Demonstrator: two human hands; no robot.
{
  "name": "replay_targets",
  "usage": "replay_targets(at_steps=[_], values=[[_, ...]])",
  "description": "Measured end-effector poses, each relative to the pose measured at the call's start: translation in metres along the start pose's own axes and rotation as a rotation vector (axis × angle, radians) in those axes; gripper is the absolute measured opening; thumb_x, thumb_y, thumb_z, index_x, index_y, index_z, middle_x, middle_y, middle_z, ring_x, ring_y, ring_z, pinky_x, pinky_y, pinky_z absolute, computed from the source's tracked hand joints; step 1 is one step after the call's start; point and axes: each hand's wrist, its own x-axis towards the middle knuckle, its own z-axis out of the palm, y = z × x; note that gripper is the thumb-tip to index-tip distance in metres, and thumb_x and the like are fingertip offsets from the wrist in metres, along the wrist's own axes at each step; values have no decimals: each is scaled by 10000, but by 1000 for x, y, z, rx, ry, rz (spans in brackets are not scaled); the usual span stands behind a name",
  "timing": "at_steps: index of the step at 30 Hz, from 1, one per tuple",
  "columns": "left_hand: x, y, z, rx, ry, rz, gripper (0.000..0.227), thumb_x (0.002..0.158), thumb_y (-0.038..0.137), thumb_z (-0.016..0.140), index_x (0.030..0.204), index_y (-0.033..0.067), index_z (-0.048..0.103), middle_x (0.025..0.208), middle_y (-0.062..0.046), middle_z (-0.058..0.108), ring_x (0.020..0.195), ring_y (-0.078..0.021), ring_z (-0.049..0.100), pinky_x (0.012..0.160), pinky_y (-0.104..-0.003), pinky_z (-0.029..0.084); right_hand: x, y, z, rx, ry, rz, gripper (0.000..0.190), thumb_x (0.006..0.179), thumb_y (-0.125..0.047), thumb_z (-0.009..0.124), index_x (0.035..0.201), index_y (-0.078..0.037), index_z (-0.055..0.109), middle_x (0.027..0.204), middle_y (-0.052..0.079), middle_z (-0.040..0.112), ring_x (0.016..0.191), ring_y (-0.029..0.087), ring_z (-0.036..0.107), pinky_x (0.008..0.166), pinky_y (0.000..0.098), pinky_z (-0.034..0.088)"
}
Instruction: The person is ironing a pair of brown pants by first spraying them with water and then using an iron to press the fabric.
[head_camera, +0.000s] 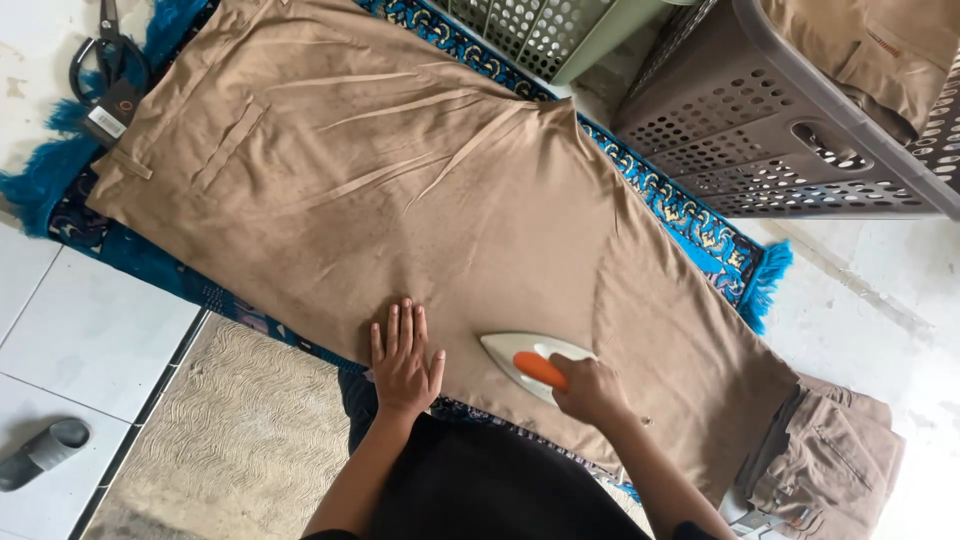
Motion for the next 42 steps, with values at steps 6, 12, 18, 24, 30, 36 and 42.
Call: replay_targets(at_steps=[6, 12, 18, 24, 30, 36, 42], values=[[1, -1, 2, 9, -23, -1, 746, 1000, 498, 380, 1590, 44, 335, 1667, -192, 275, 1556, -346, 211, 1253, -561, 46, 14, -1, -81, 161, 435, -115, 213, 696, -318, 683, 905, -285, 708, 579, 106, 677, 596, 323, 725, 596, 404, 566], [4, 2, 3, 13, 34, -5, 763, 944, 501, 429, 1557, 49, 399, 1645, -184, 336, 1540, -340, 275, 1249, -555, 86, 159, 117, -105, 256, 511, 122, 537, 743, -336, 745, 1270, -238, 702, 980, 208, 733, 968, 445, 710, 899, 511, 547], [4, 0, 6, 8, 38, 6, 806, 906, 524, 451, 1550, 42, 403, 1635, -194, 349, 1533, -341, 293, 1253, -564, 91, 200, 166, -88, 310, 354, 113, 662, 666, -409, 787, 1302, -277, 661, 1098, 141, 741, 1059, 385, 705, 948, 500, 553], [1, -1, 6, -3, 76, 18, 785, 932, 514, 447, 1556, 39, 415, 1632, -194, 363, 1533, -353, 291, 1251, -554, 74, 24, 51, -49, 677, 191, 9, 600, 702, -126, 686, 1294, -23, 669, 973, 377, 707, 906, 557, 698, 852, 562, 540], [6, 5, -17, -7, -53, 18, 780, 955, 451, 410, 1558, -40, 362, 1632, -247, 334, 1525, -386, 290, 1236, -562, 161, -111, 0, -20, 278, 45, 117, 276, 734, -147, 598, 978, -224, 700, 747, 55, 734, 697, 255, 708, 680, 393, 592], [-1, -1, 5, 23, 58, 30, 778, 958, 529, 398, 1546, 21, 427, 1644, -204, 348, 1537, -361, 289, 1248, -558, 64, -43, 68, 57, 59, 228, 182, 372, 647, -569, 685, 1018, -538, 680, 650, -103, 691, 658, 176, 750, 642, 339, 625], [0, 0, 6, 43, 72, 28, 791, 914, 525, 460, 1534, 33, 447, 1628, -203, 371, 1525, -353, 312, 1246, -561, 93, 50, 110, -61, 432, 416, 282, 626, 704, -351, 712, 1326, -291, 671, 1017, 216, 749, 1027, 417, 719, 921, 517, 561]])
